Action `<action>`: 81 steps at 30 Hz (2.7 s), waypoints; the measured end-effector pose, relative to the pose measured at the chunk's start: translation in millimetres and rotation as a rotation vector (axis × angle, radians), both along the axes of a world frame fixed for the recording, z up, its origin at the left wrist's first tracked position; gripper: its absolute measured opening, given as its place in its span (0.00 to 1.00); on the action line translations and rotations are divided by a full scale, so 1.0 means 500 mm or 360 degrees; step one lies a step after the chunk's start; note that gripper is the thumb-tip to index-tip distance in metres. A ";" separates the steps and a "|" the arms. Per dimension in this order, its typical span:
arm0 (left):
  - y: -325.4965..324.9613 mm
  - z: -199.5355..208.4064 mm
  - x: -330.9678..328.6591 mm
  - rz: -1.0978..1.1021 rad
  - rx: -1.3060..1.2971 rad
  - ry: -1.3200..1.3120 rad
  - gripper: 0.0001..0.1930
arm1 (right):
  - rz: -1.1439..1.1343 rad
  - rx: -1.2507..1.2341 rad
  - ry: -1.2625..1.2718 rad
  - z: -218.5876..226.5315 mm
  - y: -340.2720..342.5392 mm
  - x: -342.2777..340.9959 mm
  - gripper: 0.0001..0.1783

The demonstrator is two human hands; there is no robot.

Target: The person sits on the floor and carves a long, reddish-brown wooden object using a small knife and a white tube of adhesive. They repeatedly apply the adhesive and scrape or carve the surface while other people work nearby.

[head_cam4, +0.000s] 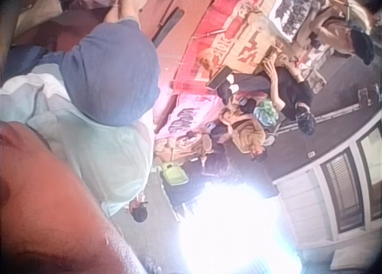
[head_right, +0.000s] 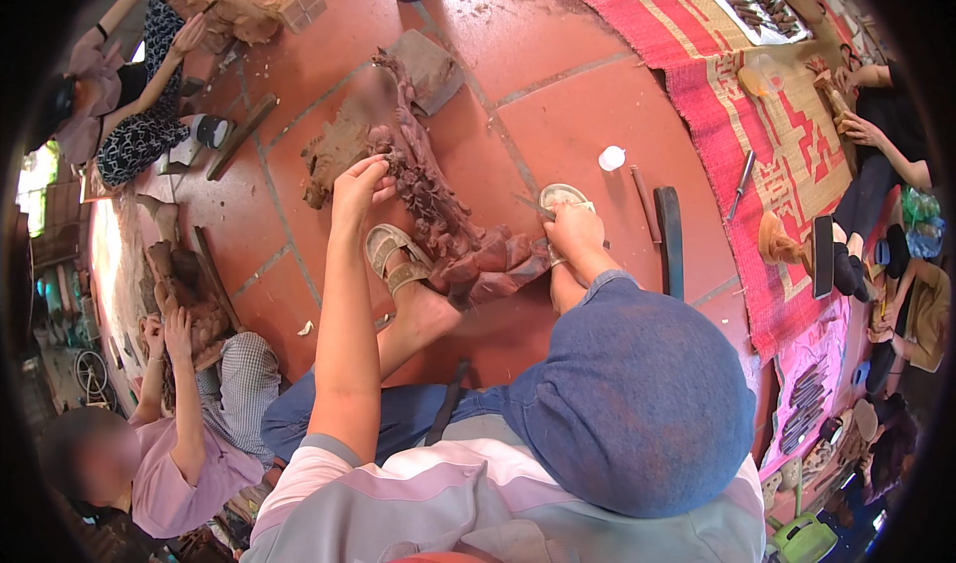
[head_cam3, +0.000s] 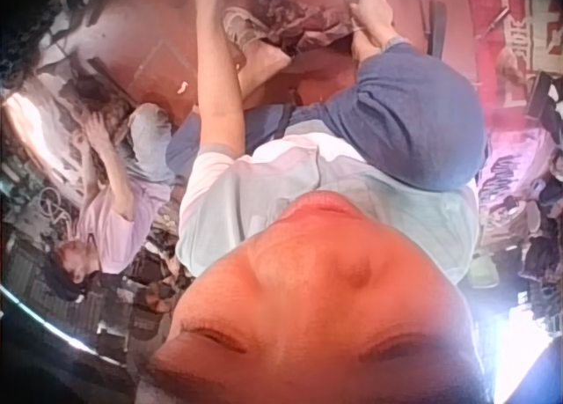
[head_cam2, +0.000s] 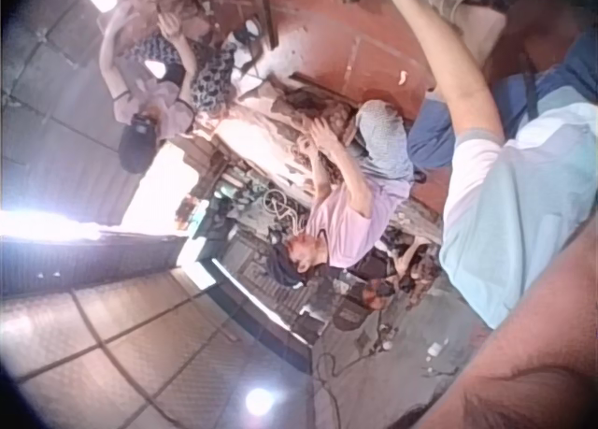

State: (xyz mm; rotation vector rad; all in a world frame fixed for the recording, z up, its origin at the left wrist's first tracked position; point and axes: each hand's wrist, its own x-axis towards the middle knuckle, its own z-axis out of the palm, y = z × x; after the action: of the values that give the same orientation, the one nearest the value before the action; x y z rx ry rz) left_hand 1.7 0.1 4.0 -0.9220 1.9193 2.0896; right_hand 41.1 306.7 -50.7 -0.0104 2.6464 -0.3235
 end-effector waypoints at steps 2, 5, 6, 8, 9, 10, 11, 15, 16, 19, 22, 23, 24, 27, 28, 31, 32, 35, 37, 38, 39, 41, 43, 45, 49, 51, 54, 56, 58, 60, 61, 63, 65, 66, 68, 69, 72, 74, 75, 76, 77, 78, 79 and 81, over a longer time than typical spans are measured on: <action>0.009 0.006 0.003 0.0042 0.0001 0.0033 0.13 | 0.0010 -0.0007 0.0001 -0.001 0.001 0.001 0.14; 0.018 0.020 0.005 0.0037 -0.0027 0.0045 0.13 | 0.0030 -0.0032 0.0003 -0.004 0.004 0.003 0.14; 0.017 0.018 0.007 0.0009 -0.0020 0.0069 0.13 | 0.0029 -0.0022 -0.0023 0.000 0.003 0.001 0.14; 0.015 0.010 0.010 -0.0049 -0.0005 0.0116 0.13 | 0.0035 -0.0004 -0.0037 0.001 0.002 0.000 0.14; 0.014 0.003 0.011 -0.0030 -0.0042 0.0088 0.13 | 0.0041 0.0005 -0.0025 0.000 0.002 -0.001 0.14; 0.014 -0.004 0.012 -0.0012 -0.0078 0.0061 0.13 | 0.0048 0.0014 -0.0013 -0.001 0.003 -0.001 0.14; 0.013 -0.011 0.013 0.0007 -0.0115 0.0033 0.13 | 0.0044 0.0013 -0.0013 -0.002 0.003 -0.001 0.14; 0.005 -0.016 0.018 0.0082 0.0086 -0.0017 0.10 | 0.0030 -0.0020 0.0045 -0.002 0.003 0.001 0.14; 0.000 -0.025 0.020 0.0089 0.0145 0.0004 0.10 | 0.0032 -0.0039 0.0076 -0.002 0.001 0.001 0.14; -0.003 -0.035 0.022 0.0076 0.0265 0.0082 0.10 | -0.0003 -0.0281 0.0173 -0.017 0.014 -0.002 0.13; -0.005 -0.037 0.024 0.0070 0.0317 0.0113 0.11 | -0.0292 -0.0809 -0.0265 0.026 0.010 -0.039 0.16; -0.001 -0.032 0.023 0.0083 0.0296 0.0088 0.12 | -0.0362 -0.0993 -0.0329 0.037 0.005 -0.058 0.19; 0.006 -0.024 0.020 0.0087 0.0284 0.0066 0.14 | -0.0520 -0.1305 -0.0409 0.054 0.004 -0.076 0.19; -0.006 -0.025 0.022 0.0026 0.0266 0.0041 0.17 | -0.0811 -0.2036 -0.0456 0.103 -0.036 -0.122 0.24; -0.007 -0.024 0.021 0.0005 0.0269 0.0029 0.18 | -0.0756 -0.2050 -0.0448 0.119 -0.049 -0.134 0.24; 0.011 -0.001 0.020 0.0050 0.0180 -0.0040 0.18 | -0.0646 -0.2146 -0.0547 0.145 -0.076 -0.159 0.26; 0.018 -0.003 0.017 0.0015 0.0029 -0.0009 0.17 | -0.0645 -0.2216 -0.0665 0.143 -0.082 -0.163 0.27; 0.028 -0.013 0.016 -0.0048 -0.0274 0.0040 0.17 | -0.0634 -0.2378 -0.0741 0.130 -0.111 -0.152 0.27; 0.037 -0.010 0.018 0.0003 -0.0283 0.0067 0.17 | -0.0648 -0.2481 -0.0696 0.122 -0.124 -0.148 0.26; 0.038 -0.009 0.021 0.0032 -0.0288 0.0081 0.16 | -0.0669 -0.2538 -0.0684 0.116 -0.129 -0.144 0.24; 0.039 -0.011 0.022 0.0105 -0.0197 0.0057 0.16 | -0.0694 -0.2592 -0.0666 0.112 -0.131 -0.142 0.23; 0.038 -0.015 0.025 0.0261 -0.0016 0.0007 0.15 | -0.0723 -0.2672 -0.0585 0.109 -0.135 -0.145 0.19; 0.047 -0.006 0.022 0.0315 0.0082 -0.0044 0.13 | -0.0669 -0.2638 -0.0502 0.107 -0.135 -0.151 0.15; 0.049 -0.006 0.023 0.0340 0.0111 -0.0103 0.12 | -0.0516 -0.2506 -0.0429 0.112 -0.142 -0.162 0.13; 0.043 -0.017 0.025 0.0372 0.0095 -0.0121 0.11 | -0.0331 -0.2404 -0.0493 0.121 -0.171 -0.180 0.13; 0.048 -0.019 0.028 0.0406 0.0105 -0.0080 0.10 | -0.0296 -0.2405 -0.0506 0.116 -0.190 -0.186 0.14; 0.058 -0.016 0.029 0.0436 0.0089 -0.0058 0.09 | -0.0267 -0.2486 -0.0374 0.113 -0.205 -0.189 0.14; 0.060 -0.014 0.030 0.0429 0.0057 -0.0091 0.08 | -0.0271 -0.2437 -0.0359 0.118 -0.208 -0.187 0.13; 0.059 -0.012 0.031 0.0434 0.0063 -0.0102 0.08 | -0.0246 -0.2398 -0.0354 0.118 -0.208 -0.187 0.14; 0.054 -0.013 0.032 0.0401 0.0043 -0.0084 0.09 | -0.0191 -0.2372 -0.0364 0.112 -0.210 -0.190 0.14; 0.049 -0.017 0.033 0.0367 0.0021 -0.0062 0.09 | -0.0178 -0.2360 -0.0363 0.109 -0.211 -0.191 0.14; 0.047 -0.020 0.031 0.0321 -0.0044 -0.0044 0.11 | -0.0152 -0.2335 -0.0358 0.102 -0.215 -0.195 0.14; 0.049 -0.018 0.027 0.0297 -0.0130 -0.0053 0.12 | -0.0082 -0.2246 -0.0337 0.098 -0.219 -0.196 0.14; 0.048 -0.015 0.025 0.0270 -0.0126 -0.0059 0.11 | -0.0046 -0.2203 -0.0323 0.097 -0.222 -0.198 0.14; 0.047 -0.009 0.023 0.0214 -0.0116 -0.0071 0.09 | -0.0037 -0.2159 -0.0227 0.094 -0.226 -0.195 0.12; 0.045 -0.008 0.024 0.0206 -0.0120 -0.0078 0.09 | -0.0030 -0.2137 -0.0184 0.094 -0.228 -0.192 0.12; 0.039 -0.009 0.024 0.0173 -0.0109 -0.0091 0.09 | -0.0005 -0.2133 -0.0146 0.096 -0.232 -0.190 0.11; 0.032 -0.013 0.023 0.0143 -0.0074 -0.0085 0.08 | -0.0022 -0.2164 -0.0147 0.100 -0.234 -0.187 0.11; 0.034 -0.010 0.021 0.0129 -0.0087 -0.0097 0.08 | -0.0035 -0.2177 -0.0146 0.101 -0.233 -0.186 0.11; 0.037 -0.003 0.018 0.0115 -0.0100 -0.0109 0.08 | -0.0039 -0.2173 -0.0144 0.099 -0.232 -0.185 0.11; 0.038 0.000 0.016 0.0101 -0.0113 -0.0120 0.07 | -0.0042 -0.2169 -0.0142 0.096 -0.231 -0.183 0.11; 0.034 -0.004 0.016 0.0076 -0.0161 -0.0122 0.07 | -0.0041 -0.2174 -0.0149 0.095 -0.232 -0.182 0.11; 0.029 -0.011 0.016 0.0052 -0.0208 -0.0124 0.07 | -0.0067 -0.2178 -0.0181 0.094 -0.233 -0.181 0.12; 0.029 -0.013 0.016 0.0068 -0.0223 -0.0122 0.07 | -0.0120 -0.2178 -0.0237 0.094 -0.232 -0.179 0.12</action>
State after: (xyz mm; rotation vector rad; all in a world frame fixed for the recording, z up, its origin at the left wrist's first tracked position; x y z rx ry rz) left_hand 9.5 14.4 -2.7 -1.0637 2.0454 1.9316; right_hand -48.6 190.5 -3.8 -0.3003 1.7883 -1.9373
